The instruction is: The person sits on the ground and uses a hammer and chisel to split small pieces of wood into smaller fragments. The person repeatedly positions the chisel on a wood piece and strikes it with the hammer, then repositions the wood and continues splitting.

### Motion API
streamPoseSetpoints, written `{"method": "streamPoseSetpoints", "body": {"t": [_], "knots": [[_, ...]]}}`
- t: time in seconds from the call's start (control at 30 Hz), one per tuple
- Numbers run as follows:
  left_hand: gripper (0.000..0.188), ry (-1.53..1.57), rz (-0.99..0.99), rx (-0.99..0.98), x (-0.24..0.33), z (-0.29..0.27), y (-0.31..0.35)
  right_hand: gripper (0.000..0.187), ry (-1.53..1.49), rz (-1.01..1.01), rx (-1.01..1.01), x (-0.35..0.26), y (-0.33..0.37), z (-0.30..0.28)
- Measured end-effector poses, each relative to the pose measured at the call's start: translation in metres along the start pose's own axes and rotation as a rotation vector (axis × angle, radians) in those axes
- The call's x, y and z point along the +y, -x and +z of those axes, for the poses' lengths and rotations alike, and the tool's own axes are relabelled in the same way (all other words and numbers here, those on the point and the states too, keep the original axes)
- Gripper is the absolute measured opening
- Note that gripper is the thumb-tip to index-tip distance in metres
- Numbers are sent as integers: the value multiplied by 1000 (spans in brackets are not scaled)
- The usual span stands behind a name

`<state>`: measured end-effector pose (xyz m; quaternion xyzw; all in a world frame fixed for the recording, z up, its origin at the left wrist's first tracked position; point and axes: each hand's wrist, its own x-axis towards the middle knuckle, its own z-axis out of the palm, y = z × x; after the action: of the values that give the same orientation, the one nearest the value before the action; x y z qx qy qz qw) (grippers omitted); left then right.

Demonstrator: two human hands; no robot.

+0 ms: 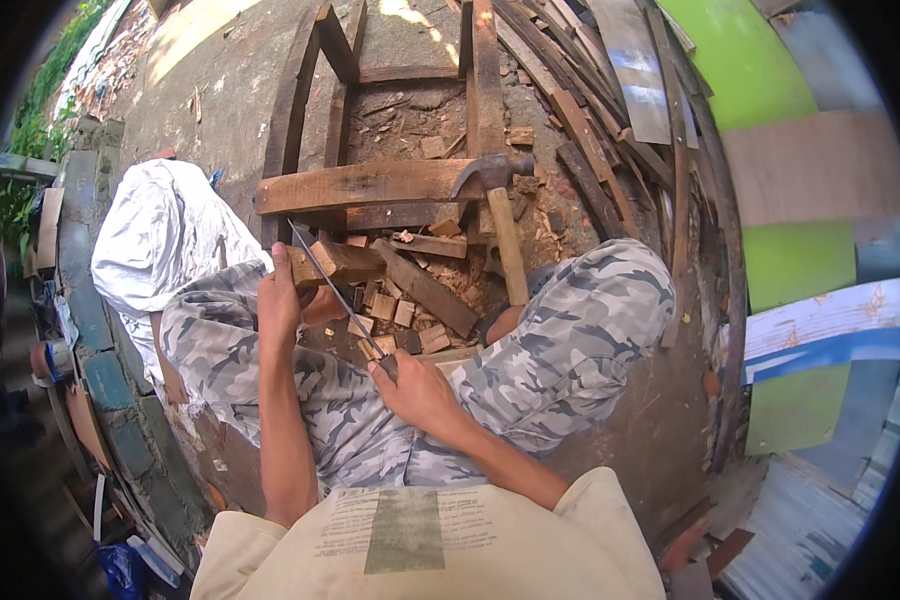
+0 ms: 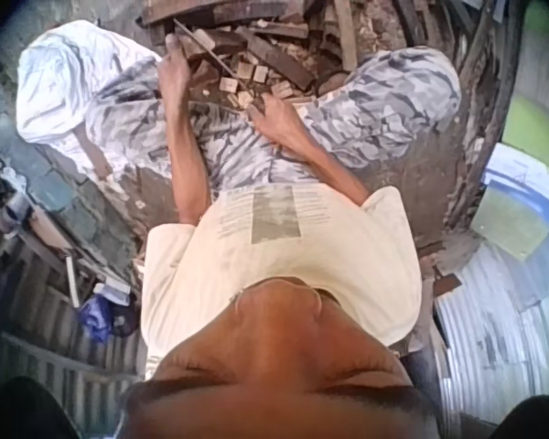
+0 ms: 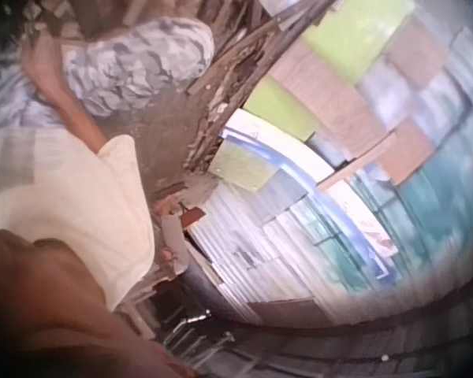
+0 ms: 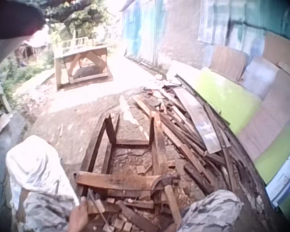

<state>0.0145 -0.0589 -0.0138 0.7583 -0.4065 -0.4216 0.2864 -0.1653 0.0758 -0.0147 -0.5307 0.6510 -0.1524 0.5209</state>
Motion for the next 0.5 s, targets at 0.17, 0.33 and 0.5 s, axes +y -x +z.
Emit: {"method": "streamPoseSetpoints", "body": {"t": [0.17, 0.33, 0.5], "knots": [[78, 10, -33, 61, -9, 8, 7, 53, -115, 22, 7, 2, 4, -4], [59, -97, 111, -27, -35, 39, 16, 53, -269, 76, -81, 8, -2, -19], [57, 214, 199, 226, -38, 56, 8, 53, -239, 142, -57, 17, -3, -27]]}}
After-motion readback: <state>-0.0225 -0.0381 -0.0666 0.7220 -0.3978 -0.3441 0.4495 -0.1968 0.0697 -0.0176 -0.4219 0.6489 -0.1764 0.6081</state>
